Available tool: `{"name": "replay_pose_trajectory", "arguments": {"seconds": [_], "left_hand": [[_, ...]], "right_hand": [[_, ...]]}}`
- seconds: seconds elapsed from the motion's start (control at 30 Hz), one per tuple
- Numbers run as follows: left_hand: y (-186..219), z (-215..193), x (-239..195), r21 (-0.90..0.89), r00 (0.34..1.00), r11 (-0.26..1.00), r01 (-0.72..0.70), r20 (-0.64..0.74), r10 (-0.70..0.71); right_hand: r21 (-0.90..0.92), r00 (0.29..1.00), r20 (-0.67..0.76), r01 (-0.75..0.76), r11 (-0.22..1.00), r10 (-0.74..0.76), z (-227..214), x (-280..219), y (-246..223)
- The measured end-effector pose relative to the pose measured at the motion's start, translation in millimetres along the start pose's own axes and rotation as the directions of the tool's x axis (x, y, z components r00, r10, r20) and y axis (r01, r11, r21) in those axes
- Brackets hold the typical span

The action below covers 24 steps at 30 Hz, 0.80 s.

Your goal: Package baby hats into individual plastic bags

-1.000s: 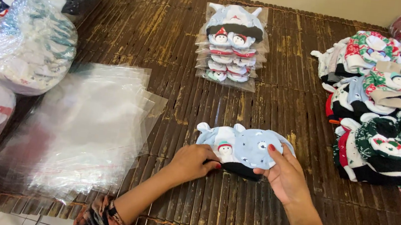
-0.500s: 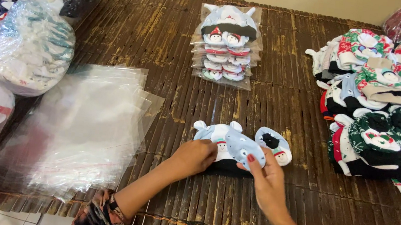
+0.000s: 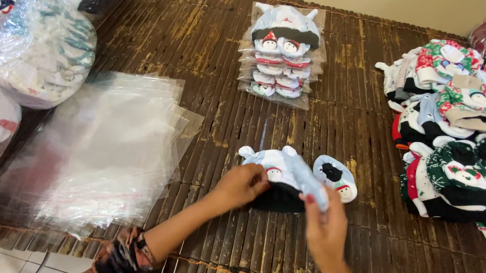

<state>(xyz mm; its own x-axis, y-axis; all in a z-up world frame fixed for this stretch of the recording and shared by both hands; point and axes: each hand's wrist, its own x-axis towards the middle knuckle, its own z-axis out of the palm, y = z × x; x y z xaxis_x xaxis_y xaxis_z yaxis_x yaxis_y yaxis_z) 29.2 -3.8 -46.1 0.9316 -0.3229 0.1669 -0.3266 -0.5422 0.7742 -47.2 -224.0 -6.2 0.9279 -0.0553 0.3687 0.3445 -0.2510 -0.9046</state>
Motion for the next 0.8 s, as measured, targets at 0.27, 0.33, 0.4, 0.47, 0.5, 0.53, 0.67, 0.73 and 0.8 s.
{"name": "replay_pose_trajectory", "arguments": {"seconds": [0.27,0.33,0.4,0.47,0.5,0.53,0.67,0.73,0.8], "left_hand": [[56.9,-25.7,-10.4,-0.051,0.959,0.975,-0.217,-0.197,0.203],[66.3,-24.2,-17.3,0.083,0.891,0.925,-0.370,-0.250,0.378],[57.9,-13.7,-16.9,0.399,0.765,0.753,-0.524,-0.168,0.622],[60.0,-16.5,-24.2,0.458,0.798,0.746,-0.483,-0.121,0.590],[60.9,-18.5,-26.9,0.517,0.828,0.733,-0.442,-0.079,0.555],[54.7,-16.9,-30.3,0.518,0.828,0.732,-0.442,-0.078,0.555],[40.7,-16.5,-47.0,0.485,0.943,0.831,-0.274,-0.035,0.331],[36.3,-16.8,-52.3,0.449,0.955,0.855,-0.258,-0.018,0.298],[28.0,-13.8,-54.4,0.351,0.974,0.909,-0.226,0.103,0.202]], "right_hand": [[-0.583,0.777,0.502,0.629,0.514,-0.381,18.9,-2.5,41.3],[-0.659,0.804,0.488,0.595,0.460,-0.341,22.1,1.3,48.8],[-0.633,0.821,0.528,0.552,0.542,-0.220,29.3,2.1,64.3],[-0.570,0.802,0.568,0.545,0.615,-0.184,35.9,-3.0,46.7],[-0.504,0.778,0.610,0.530,0.682,-0.154,39.7,-4.6,37.9],[-0.503,0.778,0.609,0.530,0.683,-0.154,36.3,-4.1,33.9],[-0.449,0.716,0.698,0.426,0.785,0.010,16.6,-0.1,-3.1],[-0.392,0.723,0.691,0.355,0.849,0.016,5.3,0.9,-13.2],[-0.377,0.859,0.512,0.233,0.896,-0.008,-3.9,-0.9,-3.5]]}}
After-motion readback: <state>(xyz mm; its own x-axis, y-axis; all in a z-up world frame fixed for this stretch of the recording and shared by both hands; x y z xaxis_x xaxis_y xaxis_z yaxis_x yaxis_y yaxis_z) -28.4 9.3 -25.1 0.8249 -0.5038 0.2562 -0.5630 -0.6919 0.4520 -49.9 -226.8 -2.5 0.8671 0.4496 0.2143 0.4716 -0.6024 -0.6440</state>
